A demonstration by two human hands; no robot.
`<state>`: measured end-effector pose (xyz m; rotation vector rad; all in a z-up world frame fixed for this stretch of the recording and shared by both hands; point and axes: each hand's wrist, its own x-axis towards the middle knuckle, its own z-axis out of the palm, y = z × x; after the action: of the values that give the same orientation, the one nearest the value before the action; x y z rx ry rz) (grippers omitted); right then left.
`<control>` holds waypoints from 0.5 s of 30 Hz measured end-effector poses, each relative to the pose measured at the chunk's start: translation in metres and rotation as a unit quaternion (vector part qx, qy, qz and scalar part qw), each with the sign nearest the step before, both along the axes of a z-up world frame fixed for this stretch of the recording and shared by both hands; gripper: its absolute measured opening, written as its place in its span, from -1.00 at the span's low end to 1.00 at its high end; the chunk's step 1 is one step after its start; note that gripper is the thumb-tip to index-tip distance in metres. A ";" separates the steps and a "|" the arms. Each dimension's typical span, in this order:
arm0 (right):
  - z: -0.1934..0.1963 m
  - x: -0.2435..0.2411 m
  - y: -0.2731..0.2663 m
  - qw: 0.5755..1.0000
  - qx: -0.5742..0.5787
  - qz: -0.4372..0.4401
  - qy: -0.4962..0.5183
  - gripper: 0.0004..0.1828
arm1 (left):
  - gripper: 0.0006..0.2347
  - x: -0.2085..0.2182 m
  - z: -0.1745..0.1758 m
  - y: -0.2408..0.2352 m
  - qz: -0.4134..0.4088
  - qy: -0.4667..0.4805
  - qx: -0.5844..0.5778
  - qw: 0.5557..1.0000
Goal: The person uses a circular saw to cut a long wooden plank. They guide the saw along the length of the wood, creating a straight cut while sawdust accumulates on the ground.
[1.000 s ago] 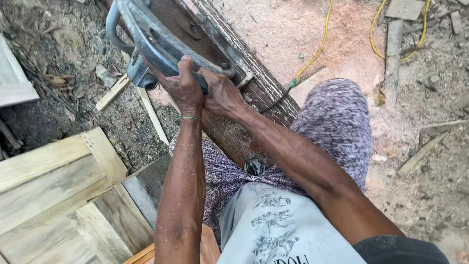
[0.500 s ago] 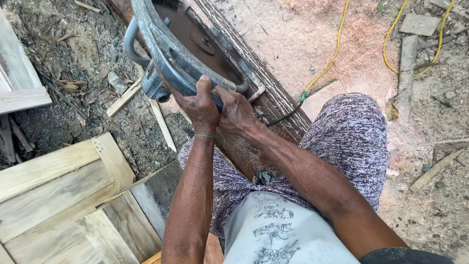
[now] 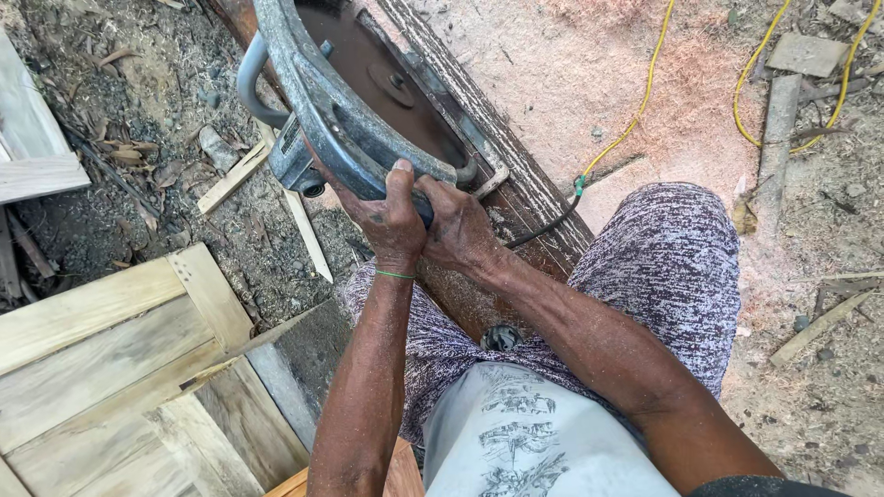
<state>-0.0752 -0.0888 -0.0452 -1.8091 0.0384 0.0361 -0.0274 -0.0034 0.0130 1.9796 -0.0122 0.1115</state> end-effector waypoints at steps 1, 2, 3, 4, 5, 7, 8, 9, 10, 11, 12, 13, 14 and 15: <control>0.000 0.000 0.001 1.000 -0.004 -0.004 -0.001 -0.38 | -0.21 0.000 0.000 0.002 0.001 0.000 0.004 1.000; 0.000 0.001 0.003 1.000 -0.008 -0.007 -0.002 -0.38 | -0.20 0.001 -0.001 0.003 0.002 0.000 0.008 1.000; 0.000 0.002 0.004 1.000 -0.004 -0.007 0.000 -0.37 | -0.20 0.003 -0.002 0.004 0.001 0.000 0.010 1.000; 0.000 0.003 0.004 1.000 0.000 -0.006 0.001 -0.37 | -0.19 0.004 -0.003 0.005 0.003 0.008 0.001 1.000; 0.000 0.004 0.004 1.000 0.004 -0.006 0.002 -0.36 | -0.18 0.006 -0.004 0.006 0.006 0.015 -0.009 1.000; 0.000 0.009 0.005 1.000 -0.002 -0.005 0.006 -0.41 | -0.17 0.012 -0.005 0.008 0.004 0.011 -0.008 1.000; -0.001 0.012 0.006 1.000 -0.004 -0.006 0.008 -0.43 | -0.18 0.015 -0.006 0.009 0.000 0.001 0.003 1.000; -0.001 0.015 0.007 1.000 -0.008 -0.008 -0.004 -0.41 | -0.18 0.019 -0.007 0.010 -0.004 -0.010 0.014 1.000; -0.001 0.017 0.008 1.000 -0.012 -0.011 -0.015 -0.38 | -0.18 0.021 -0.008 0.011 0.000 -0.001 0.000 1.000; -0.001 0.019 0.009 0.999 -0.015 -0.014 -0.026 -0.36 | -0.19 0.023 -0.008 0.012 0.002 0.008 -0.013 1.000; -0.001 0.020 0.010 0.999 -0.010 -0.018 -0.028 -0.35 | -0.19 0.023 -0.007 0.014 0.005 0.018 -0.027 0.999; -0.001 0.022 0.010 0.999 -0.007 -0.022 -0.032 -0.35 | -0.20 0.025 -0.007 0.013 0.005 0.010 -0.018 1.000; 0.000 0.023 0.010 0.999 -0.003 -0.027 -0.036 -0.35 | -0.20 0.026 -0.007 0.013 0.006 0.003 -0.008 1.000; -0.001 0.025 0.008 0.999 -0.005 -0.024 -0.027 -0.38 | -0.20 0.029 -0.008 0.012 0.005 -0.007 0.000 1.000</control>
<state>-0.0497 -0.0805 -0.0459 -1.8175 0.0429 -0.0476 0.0012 0.0088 0.0051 1.9785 -0.0113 0.1316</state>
